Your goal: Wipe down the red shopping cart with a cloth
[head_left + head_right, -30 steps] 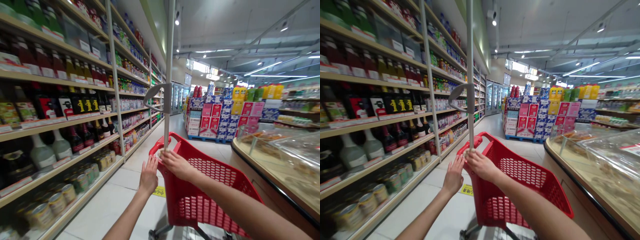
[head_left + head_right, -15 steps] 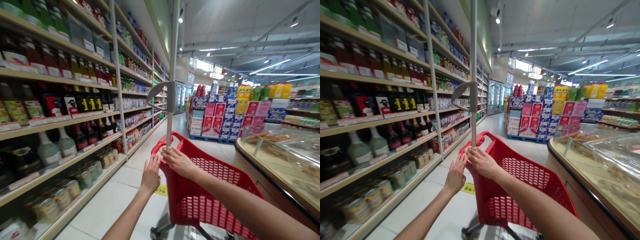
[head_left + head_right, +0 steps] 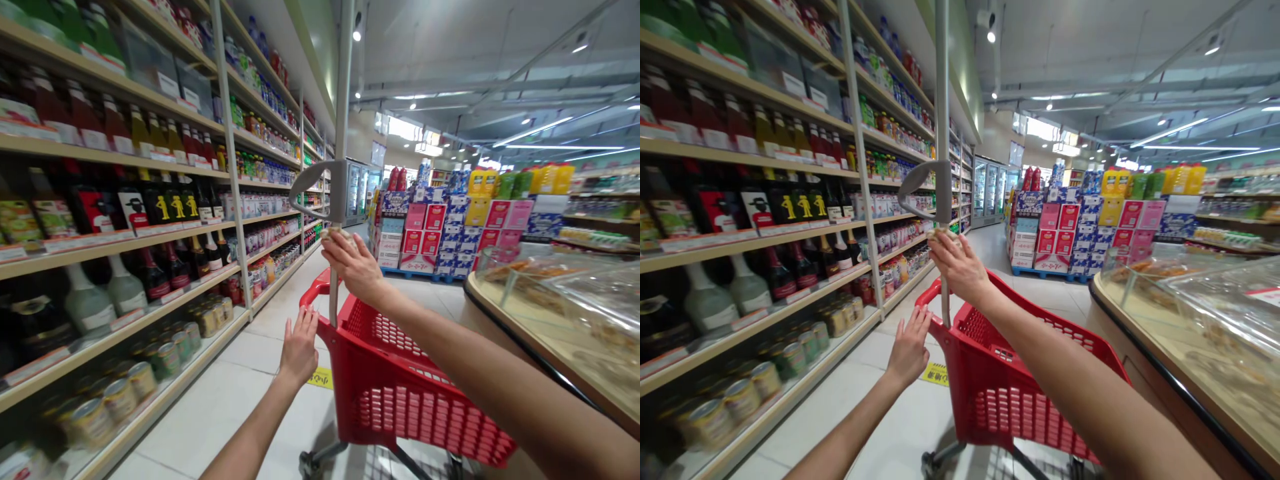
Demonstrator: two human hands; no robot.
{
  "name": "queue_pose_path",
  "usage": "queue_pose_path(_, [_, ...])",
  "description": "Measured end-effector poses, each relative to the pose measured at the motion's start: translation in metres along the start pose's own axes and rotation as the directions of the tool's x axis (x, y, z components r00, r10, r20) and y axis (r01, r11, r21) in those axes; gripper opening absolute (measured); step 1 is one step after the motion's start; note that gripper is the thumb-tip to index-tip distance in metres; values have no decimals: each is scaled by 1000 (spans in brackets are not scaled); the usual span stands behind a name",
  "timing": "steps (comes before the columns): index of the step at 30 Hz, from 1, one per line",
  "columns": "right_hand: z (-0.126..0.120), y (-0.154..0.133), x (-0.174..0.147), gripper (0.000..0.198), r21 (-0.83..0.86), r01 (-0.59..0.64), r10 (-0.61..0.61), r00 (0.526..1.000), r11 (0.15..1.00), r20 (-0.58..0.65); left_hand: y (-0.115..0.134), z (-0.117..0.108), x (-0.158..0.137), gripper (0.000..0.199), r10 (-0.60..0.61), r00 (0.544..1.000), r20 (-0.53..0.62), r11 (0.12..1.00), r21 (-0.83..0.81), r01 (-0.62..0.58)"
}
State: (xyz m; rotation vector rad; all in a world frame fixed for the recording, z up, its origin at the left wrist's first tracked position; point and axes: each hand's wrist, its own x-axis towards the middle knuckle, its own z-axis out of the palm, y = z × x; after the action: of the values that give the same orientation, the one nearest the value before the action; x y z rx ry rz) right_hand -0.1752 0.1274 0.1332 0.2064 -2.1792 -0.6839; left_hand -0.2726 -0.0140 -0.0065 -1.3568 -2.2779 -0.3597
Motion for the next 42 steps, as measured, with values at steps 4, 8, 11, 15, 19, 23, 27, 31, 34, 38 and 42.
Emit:
queue_pose_path(4, [8,-7,-18,42,47,193,-196,978,980,70,1,-1,0,79,-3,1000,30,1000,3,3])
queue_pose_path(8, [7,-4,-20,43,48,230,-234,966,972,109,3,-4,0,79,-8,999,34,1000,-7,9])
queue_pose_path(11, [-2,6,-3,45,-8,54,-53,998,999,29,3,-6,0,79,-9,1000,28,1000,-15,10])
queue_pose_path(15, [3,0,-14,41,31,177,-178,983,984,48,2,-5,-1,80,6,1000,28,1000,-16,-6])
queue_pose_path(19, [3,1,-14,41,52,203,-206,976,978,73,3,-3,-1,80,9,1000,25,1000,-11,-8])
queue_pose_path(23, [-8,13,6,43,3,-13,13,999,1000,-50,2,-3,-1,80,14,1000,15,1000,-9,-13])
queue_pose_path(27, [3,-5,-19,38,78,211,-214,976,974,38,2,-5,-1,79,21,999,32,1000,5,-21])
queue_pose_path(31, [4,-8,-30,38,95,200,-206,976,975,68,3,-8,-1,78,12,999,43,1000,-2,-12])
queue_pose_path(34, [-2,1,-16,41,91,20,-19,1000,996,-12,4,-9,-1,78,7,999,41,1000,-18,-7])
queue_pose_path(38, [20,-36,-39,36,204,-47,50,999,978,-10,4,-8,-1,78,19,999,42,999,-31,-18])
queue_pose_path(42, [66,-123,-119,30,295,-188,181,982,937,50,3,-8,-1,77,12,999,45,999,-34,-10])
